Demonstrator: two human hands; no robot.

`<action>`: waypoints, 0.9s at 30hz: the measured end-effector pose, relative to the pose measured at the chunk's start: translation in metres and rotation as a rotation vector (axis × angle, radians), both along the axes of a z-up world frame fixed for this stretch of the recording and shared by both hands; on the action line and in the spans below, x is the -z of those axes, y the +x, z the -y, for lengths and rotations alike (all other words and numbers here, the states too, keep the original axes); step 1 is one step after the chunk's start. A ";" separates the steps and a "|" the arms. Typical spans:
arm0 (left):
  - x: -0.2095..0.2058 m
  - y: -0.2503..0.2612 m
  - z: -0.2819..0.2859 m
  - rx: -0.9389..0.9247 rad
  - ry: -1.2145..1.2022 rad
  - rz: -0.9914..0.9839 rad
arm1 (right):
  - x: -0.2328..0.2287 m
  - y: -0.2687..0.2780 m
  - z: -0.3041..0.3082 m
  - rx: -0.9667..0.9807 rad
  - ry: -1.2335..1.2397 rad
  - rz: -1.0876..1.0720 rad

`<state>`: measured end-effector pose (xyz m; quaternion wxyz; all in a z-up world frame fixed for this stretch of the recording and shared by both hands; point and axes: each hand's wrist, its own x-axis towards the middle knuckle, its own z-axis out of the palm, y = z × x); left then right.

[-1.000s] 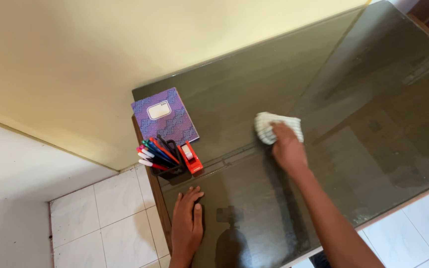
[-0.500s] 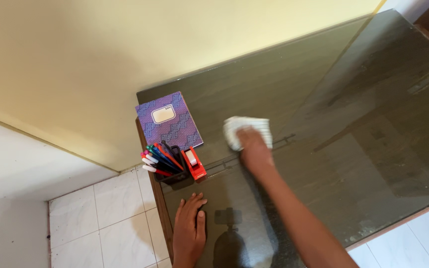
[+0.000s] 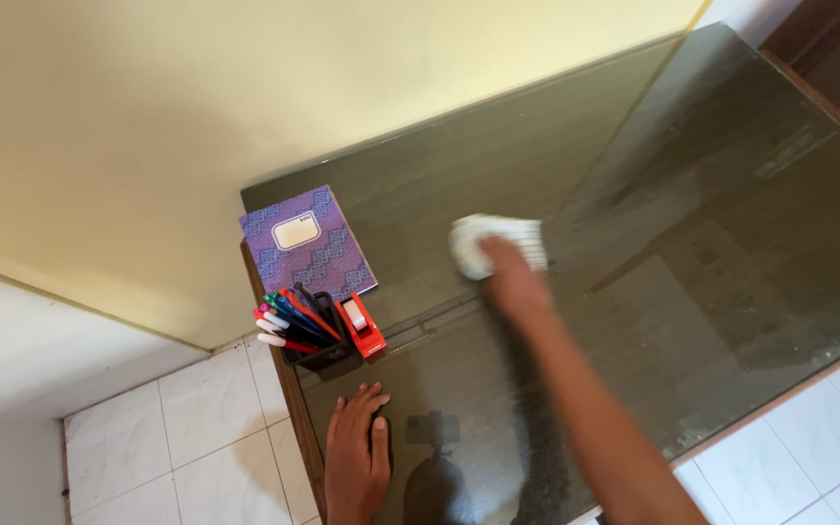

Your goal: The person wipes the surface of a glass-topped table using a white cloth. They move the cloth across the table in various directions, covering different areas. The person occasionally repositions their hands and the cloth to continue cleaning the surface.

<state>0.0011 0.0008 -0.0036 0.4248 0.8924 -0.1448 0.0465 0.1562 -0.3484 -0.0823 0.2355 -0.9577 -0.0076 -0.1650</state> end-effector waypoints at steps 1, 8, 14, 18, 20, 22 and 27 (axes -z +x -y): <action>-0.001 0.000 0.000 0.000 0.007 0.000 | 0.005 -0.003 0.032 0.156 0.004 -0.067; -0.006 0.000 0.001 0.000 -0.004 0.075 | -0.026 -0.067 0.071 0.197 -0.090 0.193; -0.008 -0.004 0.004 -0.006 0.035 0.082 | -0.064 -0.112 -0.091 -0.305 -0.088 0.081; -0.010 -0.006 0.005 0.013 0.038 0.095 | -0.056 -0.131 -0.071 -0.178 -0.058 0.026; -0.012 -0.007 0.005 0.034 0.033 0.101 | -0.050 -0.148 -0.016 -0.018 -0.034 -0.026; -0.013 -0.007 0.004 0.037 -0.022 0.105 | -0.056 -0.171 0.051 0.115 -0.009 -0.022; -0.010 -0.004 0.055 0.039 -0.177 0.105 | -0.103 -0.226 0.104 0.581 0.080 -0.133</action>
